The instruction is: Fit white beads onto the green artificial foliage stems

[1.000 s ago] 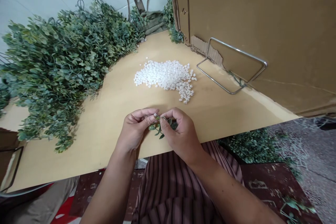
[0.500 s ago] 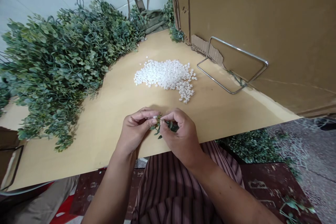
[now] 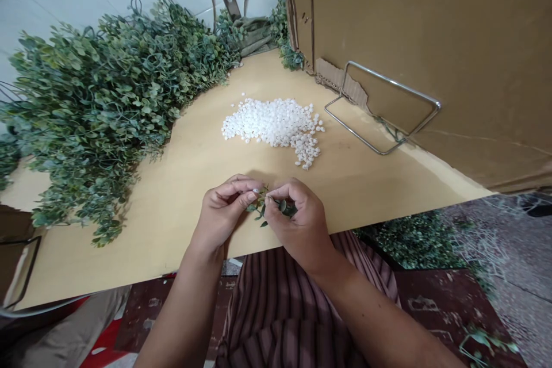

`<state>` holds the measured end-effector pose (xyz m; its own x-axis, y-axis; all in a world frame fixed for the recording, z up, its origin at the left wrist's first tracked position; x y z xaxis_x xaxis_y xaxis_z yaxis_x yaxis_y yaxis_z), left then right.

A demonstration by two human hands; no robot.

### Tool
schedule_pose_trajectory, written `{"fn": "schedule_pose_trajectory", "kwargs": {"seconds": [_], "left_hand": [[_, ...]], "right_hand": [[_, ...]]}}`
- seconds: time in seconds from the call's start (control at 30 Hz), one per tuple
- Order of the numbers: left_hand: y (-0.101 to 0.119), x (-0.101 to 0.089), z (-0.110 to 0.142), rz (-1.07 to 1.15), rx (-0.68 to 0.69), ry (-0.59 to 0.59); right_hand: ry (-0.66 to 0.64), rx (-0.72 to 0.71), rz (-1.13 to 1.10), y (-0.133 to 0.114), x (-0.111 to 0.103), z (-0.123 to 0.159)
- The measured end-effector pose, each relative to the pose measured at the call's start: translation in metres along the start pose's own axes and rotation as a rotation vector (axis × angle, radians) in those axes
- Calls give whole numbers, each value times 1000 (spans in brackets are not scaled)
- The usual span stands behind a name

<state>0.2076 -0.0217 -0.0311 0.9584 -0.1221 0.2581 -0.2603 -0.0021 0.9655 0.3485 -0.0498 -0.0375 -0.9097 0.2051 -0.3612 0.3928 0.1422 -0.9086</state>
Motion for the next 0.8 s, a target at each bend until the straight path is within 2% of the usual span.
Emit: {"fn": "schedule_pose_trajectory", "kwargs": {"seconds": [0.3,0.6,0.8], "left_hand": [[-5,2,2,8,-105,105],[2,3,0,-11,25,22],[0,4,0,6,18,-19]], "right_hand": [[50,-23,41,0,2,0],[48,4,46,-2,0,0],[45,12,65,0,0,0]]}}
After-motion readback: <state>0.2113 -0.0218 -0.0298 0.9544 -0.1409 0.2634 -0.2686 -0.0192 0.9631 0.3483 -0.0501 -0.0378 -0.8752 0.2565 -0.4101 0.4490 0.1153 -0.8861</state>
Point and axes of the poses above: each hand's wrist, its own z-axis away from the middle knuckle, its own x-axis out of the palm, y = z × x, the point moved 4 cm from there along -z, towards the middle knuckle, and after that the axes turned 15 degrees about z, right-handed, at the moved point
